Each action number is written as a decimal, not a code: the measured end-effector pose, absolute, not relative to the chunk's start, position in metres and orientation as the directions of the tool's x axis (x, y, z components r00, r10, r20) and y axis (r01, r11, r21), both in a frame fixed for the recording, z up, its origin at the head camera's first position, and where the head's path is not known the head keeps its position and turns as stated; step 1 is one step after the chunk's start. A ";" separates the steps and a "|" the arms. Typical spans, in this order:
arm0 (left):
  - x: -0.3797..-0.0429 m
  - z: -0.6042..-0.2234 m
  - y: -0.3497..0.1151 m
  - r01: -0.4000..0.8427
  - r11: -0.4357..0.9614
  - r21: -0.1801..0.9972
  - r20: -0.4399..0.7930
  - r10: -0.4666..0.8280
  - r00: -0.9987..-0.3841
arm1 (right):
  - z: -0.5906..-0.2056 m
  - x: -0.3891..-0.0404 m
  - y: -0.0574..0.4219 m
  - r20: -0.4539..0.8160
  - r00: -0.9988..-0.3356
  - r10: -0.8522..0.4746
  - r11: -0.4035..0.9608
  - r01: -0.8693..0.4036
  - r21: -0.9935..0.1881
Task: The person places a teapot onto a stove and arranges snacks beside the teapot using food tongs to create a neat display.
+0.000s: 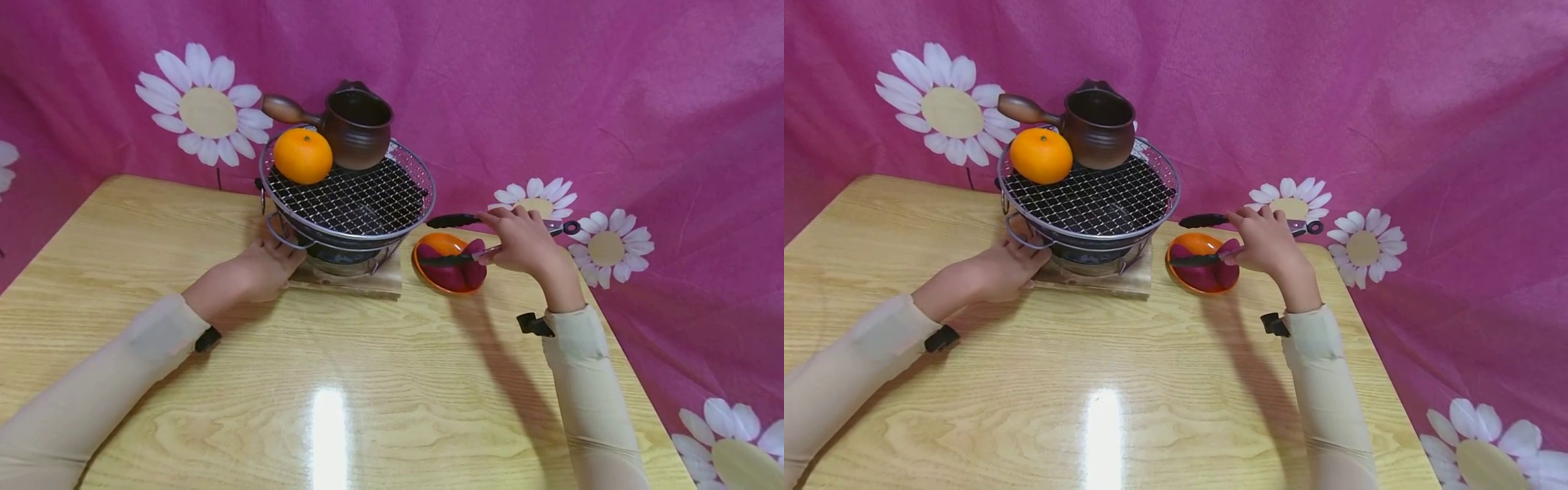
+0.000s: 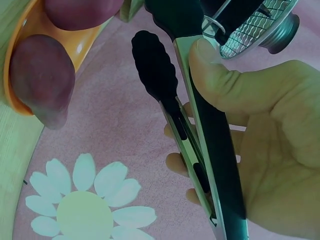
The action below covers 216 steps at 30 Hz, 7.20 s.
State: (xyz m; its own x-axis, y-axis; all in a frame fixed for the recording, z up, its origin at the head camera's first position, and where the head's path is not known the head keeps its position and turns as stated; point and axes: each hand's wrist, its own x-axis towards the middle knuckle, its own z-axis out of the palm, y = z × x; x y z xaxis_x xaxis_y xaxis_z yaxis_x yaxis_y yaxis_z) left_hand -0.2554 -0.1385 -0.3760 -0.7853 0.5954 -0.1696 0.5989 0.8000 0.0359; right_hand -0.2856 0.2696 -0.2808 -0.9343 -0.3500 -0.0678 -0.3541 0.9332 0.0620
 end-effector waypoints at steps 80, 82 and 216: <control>-0.256 -0.378 -0.138 0.585 0.809 0.060 -0.152 0.587 -0.796 | -0.308 -0.287 0.264 -0.027 -0.920 -0.392 0.913 -0.393 0.108; -0.256 -0.378 -0.137 0.578 0.813 0.065 -0.170 0.580 -0.797 | -0.306 -0.286 0.265 -0.027 -0.921 -0.389 0.915 -0.389 0.108; -0.250 -0.379 -0.138 0.589 0.805 0.068 -0.119 0.593 -0.797 | -0.251 -0.274 0.228 0.950 -0.302 -0.084 0.916 -0.398 -0.045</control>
State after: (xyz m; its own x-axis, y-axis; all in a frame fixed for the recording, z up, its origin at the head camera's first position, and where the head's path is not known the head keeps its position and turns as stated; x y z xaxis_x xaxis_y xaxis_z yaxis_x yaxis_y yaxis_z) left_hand -0.2496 -0.1383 -0.3786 -0.7967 0.5926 -0.1188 0.5889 0.8053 0.0683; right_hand -0.2739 0.2278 -0.2507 -0.3019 -0.0845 0.9496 -0.3976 0.9164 -0.0449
